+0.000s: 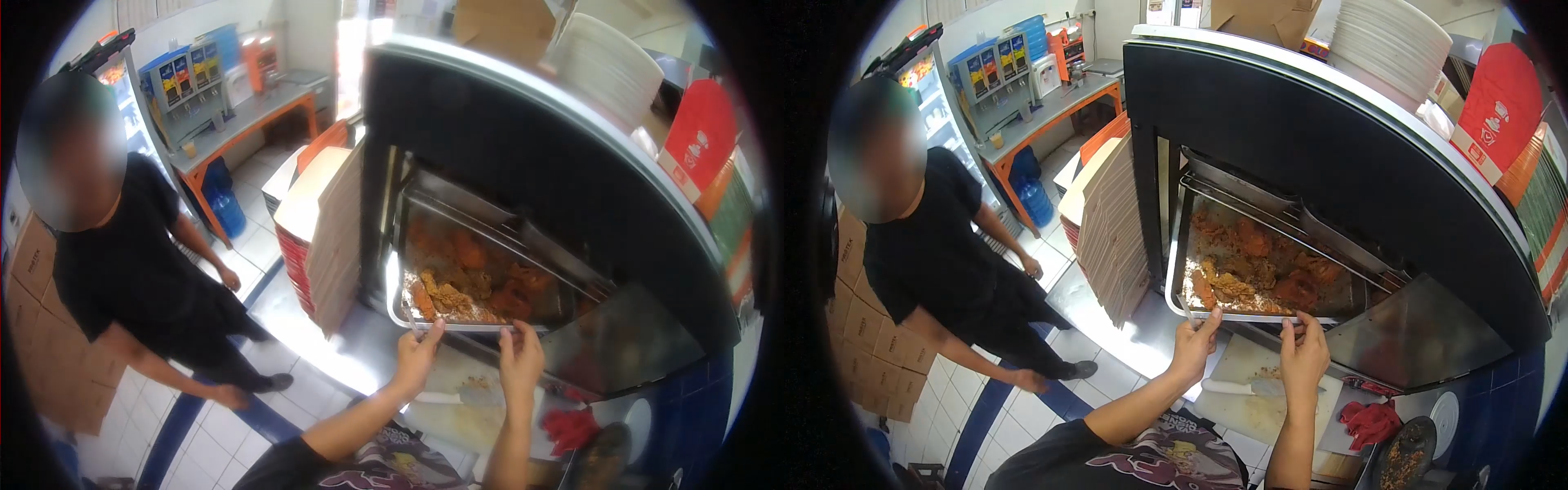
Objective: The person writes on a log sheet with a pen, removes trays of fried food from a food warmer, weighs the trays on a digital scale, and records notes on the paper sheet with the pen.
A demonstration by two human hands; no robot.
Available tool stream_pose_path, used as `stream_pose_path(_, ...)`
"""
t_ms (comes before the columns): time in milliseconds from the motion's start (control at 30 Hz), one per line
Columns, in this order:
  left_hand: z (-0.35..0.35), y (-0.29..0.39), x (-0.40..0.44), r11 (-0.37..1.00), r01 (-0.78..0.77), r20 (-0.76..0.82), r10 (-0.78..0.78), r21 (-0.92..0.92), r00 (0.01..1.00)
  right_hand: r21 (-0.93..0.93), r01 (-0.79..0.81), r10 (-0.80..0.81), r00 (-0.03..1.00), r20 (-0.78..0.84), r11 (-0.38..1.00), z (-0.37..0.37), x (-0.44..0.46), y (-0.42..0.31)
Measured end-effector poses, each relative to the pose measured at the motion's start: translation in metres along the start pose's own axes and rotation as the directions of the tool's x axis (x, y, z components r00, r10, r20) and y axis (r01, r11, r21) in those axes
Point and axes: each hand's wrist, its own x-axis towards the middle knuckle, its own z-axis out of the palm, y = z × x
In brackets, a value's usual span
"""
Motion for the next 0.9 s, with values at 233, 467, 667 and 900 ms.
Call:
stream_pose_path(233,-0.005,-0.004,0.005,1.000,-0.003,0.051,0.002,0.030,0.999,-0.180,0.277,-0.249,0.955,0.160,0.944,-0.009,0.017,-0.052)
stream_pose_path(467,-0.006,-0.007,0.003,0.998,-0.050,0.029,0.049,0.049,0.998,-0.341,0.259,-0.113,0.912,0.395,0.904,0.019,0.052,-0.087)
stream_pose_path(667,-0.010,-0.019,0.010,0.995,-0.087,0.045,0.085,0.047,0.995,-0.375,0.272,-0.190,0.952,0.242,0.886,0.019,0.051,-0.067)
stream_pose_path(900,-0.012,-0.017,0.010,0.991,-0.078,0.044,0.074,0.107,0.996,-0.332,0.276,-0.140,0.914,0.380,0.902,0.036,0.060,-0.085)
